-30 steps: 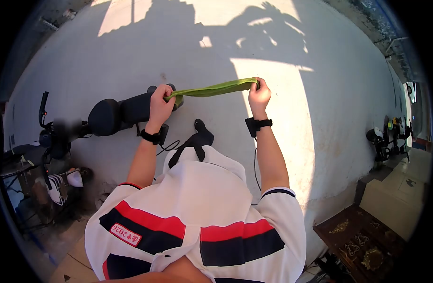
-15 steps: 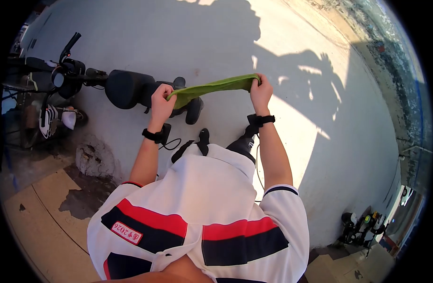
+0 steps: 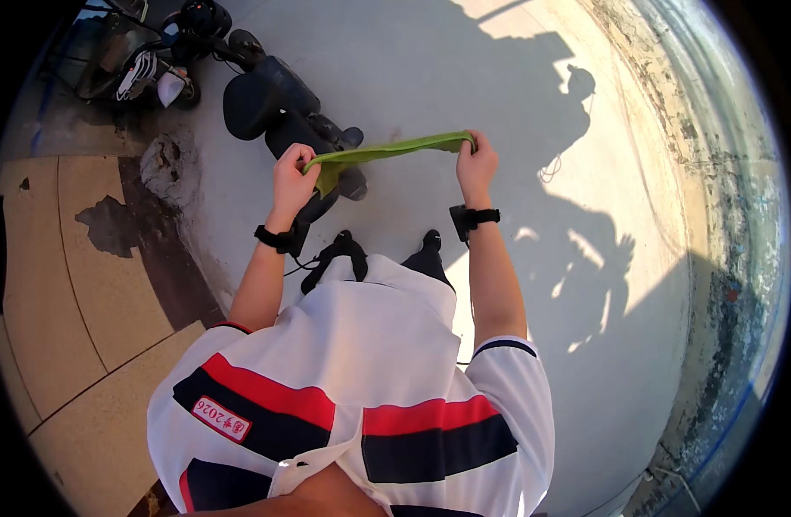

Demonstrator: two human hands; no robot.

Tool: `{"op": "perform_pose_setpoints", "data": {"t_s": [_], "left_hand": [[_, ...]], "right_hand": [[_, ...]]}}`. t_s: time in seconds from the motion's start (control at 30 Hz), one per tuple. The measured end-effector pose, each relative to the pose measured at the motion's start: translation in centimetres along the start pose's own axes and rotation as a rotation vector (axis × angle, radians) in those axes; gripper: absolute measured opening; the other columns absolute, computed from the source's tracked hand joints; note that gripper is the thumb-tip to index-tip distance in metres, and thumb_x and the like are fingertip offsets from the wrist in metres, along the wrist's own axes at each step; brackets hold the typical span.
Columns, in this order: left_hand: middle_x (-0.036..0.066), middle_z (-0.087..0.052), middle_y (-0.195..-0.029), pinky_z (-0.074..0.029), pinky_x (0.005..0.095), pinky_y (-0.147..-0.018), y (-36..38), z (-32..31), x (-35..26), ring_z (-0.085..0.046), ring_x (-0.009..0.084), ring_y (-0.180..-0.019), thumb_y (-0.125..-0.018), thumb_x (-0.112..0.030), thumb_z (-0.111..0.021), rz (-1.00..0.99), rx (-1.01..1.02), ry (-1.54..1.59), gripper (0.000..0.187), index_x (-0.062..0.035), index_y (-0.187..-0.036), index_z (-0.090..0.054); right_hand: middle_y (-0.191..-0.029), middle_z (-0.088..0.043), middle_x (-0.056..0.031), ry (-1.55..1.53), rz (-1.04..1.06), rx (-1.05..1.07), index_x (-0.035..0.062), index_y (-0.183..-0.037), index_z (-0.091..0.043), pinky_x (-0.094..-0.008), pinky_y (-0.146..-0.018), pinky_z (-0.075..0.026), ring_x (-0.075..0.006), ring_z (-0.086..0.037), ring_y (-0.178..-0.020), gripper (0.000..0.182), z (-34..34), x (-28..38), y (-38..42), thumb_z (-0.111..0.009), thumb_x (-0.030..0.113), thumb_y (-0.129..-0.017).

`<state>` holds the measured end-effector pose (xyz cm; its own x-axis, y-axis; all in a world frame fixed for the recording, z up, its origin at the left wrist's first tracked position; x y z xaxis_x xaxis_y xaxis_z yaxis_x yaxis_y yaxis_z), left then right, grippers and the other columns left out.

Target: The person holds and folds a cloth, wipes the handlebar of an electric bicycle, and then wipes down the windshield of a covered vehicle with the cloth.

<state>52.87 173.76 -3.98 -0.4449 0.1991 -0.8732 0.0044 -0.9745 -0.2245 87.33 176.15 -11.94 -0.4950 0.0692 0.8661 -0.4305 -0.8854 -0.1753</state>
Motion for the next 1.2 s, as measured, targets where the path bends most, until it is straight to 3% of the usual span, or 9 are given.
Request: {"op": "perform_pose_setpoints", "data": {"t_s": [0.17, 0.47, 0.57, 0.6, 0.67, 0.77, 0.9, 1.1, 1.2], "left_hand": [[0.005, -0.057, -0.082, -0.042, 0.0264, -0.057, -1.9, -3.5, -1.5, -0.050, 0.0123, -0.063, -0.079, 0.006, -0.065, 0.024, -0.061, 0.031, 0.018, -0.0012, -0.082, -0.049], [0.006, -0.059, -0.083, -0.044, 0.0281, -0.058, -10.0, -10.4, -0.7, -0.052, 0.0130, -0.063, -0.083, 0.003, -0.066, 0.190, -0.053, 0.044, 0.014, -0.0017, -0.094, -0.058], [0.007, -0.060, -0.084, -0.044, 0.0289, -0.059, -15.3, -11.2, -0.3, -0.054, 0.0156, -0.064, -0.084, 0.002, -0.067, 0.028, -0.177, 0.079, 0.018, -0.0027, -0.101, -0.063], [0.007, -0.060, -0.084, -0.044, 0.0291, -0.059, -17.2, -11.4, 0.0, -0.055, 0.0165, -0.066, -0.085, 0.002, -0.067, -0.032, -0.202, 0.067, 0.018, -0.0029, -0.102, -0.064], [0.008, -0.061, -0.085, -0.045, 0.0295, -0.060, -20.8, -11.0, 0.6, -0.056, 0.0182, -0.068, -0.085, 0.001, -0.067, -0.141, -0.251, 0.028, 0.018, -0.0033, -0.103, -0.067], [0.009, -0.061, -0.086, -0.045, 0.0299, -0.062, -25.2, -9.5, 0.0, -0.058, 0.0200, -0.072, -0.085, 0.000, -0.068, -0.040, -0.274, -0.030, 0.014, -0.0028, -0.099, -0.068], [0.012, -0.064, -0.074, -0.046, 0.0305, -0.058, -30.1, -6.6, 2.0, -0.059, 0.0194, -0.061, -0.086, -0.004, -0.068, 0.061, -0.307, -0.013, 0.015, -0.0019, -0.101, -0.068], [0.011, -0.064, -0.069, -0.047, 0.0288, -0.056, -32.8, -1.8, 6.0, -0.061, 0.0137, -0.059, -0.091, -0.008, -0.065, 0.057, -0.478, -0.140, 0.016, 0.0000, -0.104, -0.067], [0.008, -0.065, -0.070, -0.048, 0.0264, -0.057, -33.6, 0.7, 7.7, -0.062, 0.0094, -0.062, -0.095, -0.007, -0.061, 0.318, -0.484, -0.132, 0.015, 0.0003, -0.106, -0.067]], "right_hand": [[-0.078, -0.070, -0.0082, -0.003, 0.081, -0.047, 0.0029, -0.107, -0.070, -0.0312, -0.066, -0.052, -0.0166, -0.065, -0.068, 0.019, 1.7, -1.8, -4.0, -0.058, 0.009, -0.093], [-0.074, -0.067, -0.0053, -0.274, -0.086, -0.063, 0.0034, -0.118, -0.062, -0.0273, -0.062, -0.050, -0.0107, -0.061, -0.066, 0.025, 3.3, -4.1, -12.7, -0.046, 0.011, -0.101], [-0.072, -0.066, -0.0058, -0.270, -0.063, 0.007, 0.0007, -0.119, -0.061, -0.0274, -0.061, -0.050, -0.0113, -0.060, -0.064, 0.027, 1.9, -3.2, -17.4, -0.042, 0.011, -0.103], [-0.071, -0.066, -0.0052, -0.214, 0.076, 0.012, -0.0001, -0.118, -0.061, -0.0270, -0.060, -0.049, -0.0109, -0.060, -0.063, 0.027, 1.1, -2.7, -19.3, -0.041, 0.011, -0.103], [-0.071, -0.065, -0.0046, -0.133, 0.046, 0.028, -0.0002, -0.118, -0.061, -0.0264, -0.059, -0.048, -0.0109, -0.060, -0.063, 0.027, -0.6, -2.3, -23.1, -0.042, 0.011, -0.103], [-0.073, -0.068, -0.0062, -0.204, 0.114, 0.074, -0.0002, -0.117, -0.061, -0.0271, -0.060, -0.049, -0.0119, -0.061, -0.064, 0.026, -3.9, 0.1, -28.5, -0.040, 0.007, -0.103], [-0.079, -0.071, -0.0070, -0.201, 0.078, 0.161, -0.0001, -0.121, -0.058, -0.0260, -0.062, -0.048, -0.0099, -0.060, -0.066, 0.028, -9.1, 6.1, -34.0, -0.037, 0.008, -0.103], [-0.085, -0.073, -0.0077, -0.381, 0.119, 0.372, 0.0007, -0.121, -0.057, -0.0260, -0.063, -0.048, -0.0094, -0.058, -0.065, 0.029, -20.8, 9.4, -39.2, -0.037, 0.008, -0.103], [-0.088, -0.073, -0.0077, -0.328, 0.166, 0.492, 0.0023, -0.119, -0.059, -0.0261, -0.064, -0.048, -0.0089, -0.058, -0.064, 0.027, -26.9, 11.4, -41.2, -0.040, 0.008, -0.101]]}}
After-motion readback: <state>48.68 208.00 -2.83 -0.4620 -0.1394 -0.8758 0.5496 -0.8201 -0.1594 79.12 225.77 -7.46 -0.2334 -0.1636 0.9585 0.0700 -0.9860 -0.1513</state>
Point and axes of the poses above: each hand's wrist, its own y-axis away from the middle knuckle, its own z-axis out of the back of the hand, x = y × z, the point moved 3 cm from there along -y, towards the middle knuckle
